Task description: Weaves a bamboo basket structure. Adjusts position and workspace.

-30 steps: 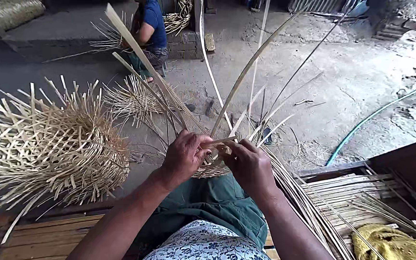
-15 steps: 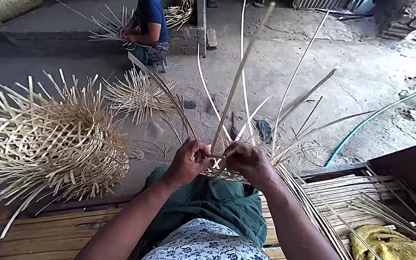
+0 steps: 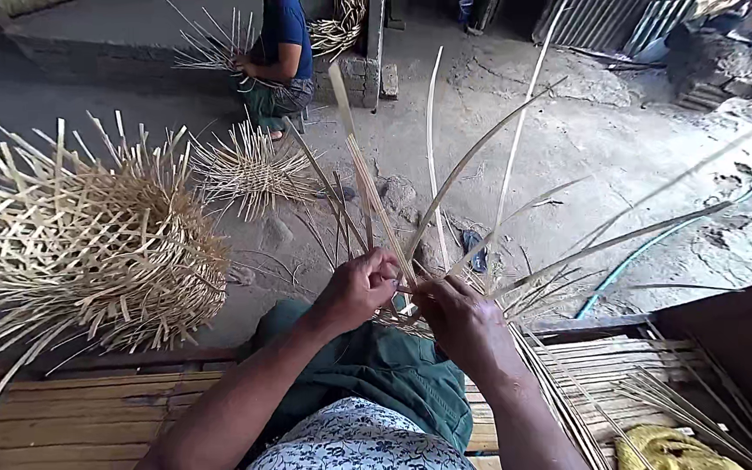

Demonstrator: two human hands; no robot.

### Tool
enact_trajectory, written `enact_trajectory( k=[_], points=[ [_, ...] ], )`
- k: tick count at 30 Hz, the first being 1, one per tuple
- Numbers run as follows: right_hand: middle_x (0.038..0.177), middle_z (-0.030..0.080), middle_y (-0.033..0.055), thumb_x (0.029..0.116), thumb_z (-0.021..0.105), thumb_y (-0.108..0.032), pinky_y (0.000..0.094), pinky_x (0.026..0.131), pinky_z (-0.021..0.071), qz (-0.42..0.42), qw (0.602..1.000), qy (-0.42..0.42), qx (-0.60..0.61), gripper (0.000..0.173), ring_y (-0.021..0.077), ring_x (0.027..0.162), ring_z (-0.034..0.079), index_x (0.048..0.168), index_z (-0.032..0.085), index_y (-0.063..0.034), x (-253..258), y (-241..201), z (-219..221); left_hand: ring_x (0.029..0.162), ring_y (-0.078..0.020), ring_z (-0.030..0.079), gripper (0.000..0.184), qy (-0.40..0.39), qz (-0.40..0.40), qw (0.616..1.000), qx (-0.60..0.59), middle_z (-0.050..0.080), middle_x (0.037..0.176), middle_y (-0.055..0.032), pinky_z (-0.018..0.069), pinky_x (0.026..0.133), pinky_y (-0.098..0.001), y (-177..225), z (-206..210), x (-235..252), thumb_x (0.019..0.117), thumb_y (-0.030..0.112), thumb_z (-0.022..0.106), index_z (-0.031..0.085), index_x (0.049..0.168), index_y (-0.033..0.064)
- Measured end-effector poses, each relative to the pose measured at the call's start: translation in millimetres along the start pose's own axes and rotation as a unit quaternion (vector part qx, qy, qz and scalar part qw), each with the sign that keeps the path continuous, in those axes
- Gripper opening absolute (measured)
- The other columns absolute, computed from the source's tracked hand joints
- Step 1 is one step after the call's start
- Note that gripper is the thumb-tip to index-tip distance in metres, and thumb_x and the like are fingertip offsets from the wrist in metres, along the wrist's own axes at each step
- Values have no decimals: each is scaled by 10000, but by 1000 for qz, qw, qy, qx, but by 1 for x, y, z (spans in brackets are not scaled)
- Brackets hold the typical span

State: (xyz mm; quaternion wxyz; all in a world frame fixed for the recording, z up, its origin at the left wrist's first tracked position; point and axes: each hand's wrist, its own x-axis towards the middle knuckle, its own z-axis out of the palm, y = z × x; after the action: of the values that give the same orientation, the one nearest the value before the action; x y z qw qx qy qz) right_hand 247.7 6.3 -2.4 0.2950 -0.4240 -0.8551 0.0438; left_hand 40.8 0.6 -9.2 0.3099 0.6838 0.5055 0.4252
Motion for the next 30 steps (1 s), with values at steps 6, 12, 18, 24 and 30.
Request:
enact_trajectory(
  k=[6, 12, 18, 24, 30],
  points=[
    [660, 628, 67, 1029, 520, -364, 451, 474, 480, 33, 999, -29, 30, 380, 241, 562, 639, 826, 681, -86, 1, -7, 1, 753, -37, 655, 150, 10, -31, 993, -113, 706, 868, 4, 557, 727, -239, -9, 1, -3, 1006, 164, 613, 697, 1043, 46],
    [629, 598, 78, 1020, 510, -390, 498, 557, 462, 122, 985, -122, 32, 424, 269, 623, 637, 778, 658, -75, 10, -6, -14, 800, -41, 653, 186, 50, 79, 977, -193, 718, 949, -17, 535, 715, -224, -25, 18, -14, 1051, 101, 498, 656, 1026, 5],
    [625, 590, 59, 1020, 524, -433, 480, 569, 453, 125, 984, -118, 50, 462, 239, 613, 615, 744, 650, -85, 11, -2, -9, 796, -110, 662, 305, 97, 253, 962, 23, 706, 1003, -101, 569, 736, -259, -12, 20, -15, 1037, 227, 607, 583, 1254, 14],
    [872, 712, 40, 952, 657, -173, 257, 656, 577, 85, 984, 78, 138, 172, 82, 708, 661, 1043, 771, -81, 1, 9, 3, 881, -289, 675, 355, 22, 267, 903, 335, 737, 1000, -89, 569, 708, -420, -3, 1, 9, 997, 231, 625, 690, 1342, 184],
    [858, 685, 96, 909, 717, -213, 450, 587, 554, 99, 993, 23, 51, 321, 223, 633, 640, 1212, 757, -117, 4, 0, -3, 887, -212, 647, 164, 75, 242, 942, 219, 730, 963, -48, 550, 774, -349, -2, 7, 1, 911, 176, 740, 761, 1059, 108]
  ],
)
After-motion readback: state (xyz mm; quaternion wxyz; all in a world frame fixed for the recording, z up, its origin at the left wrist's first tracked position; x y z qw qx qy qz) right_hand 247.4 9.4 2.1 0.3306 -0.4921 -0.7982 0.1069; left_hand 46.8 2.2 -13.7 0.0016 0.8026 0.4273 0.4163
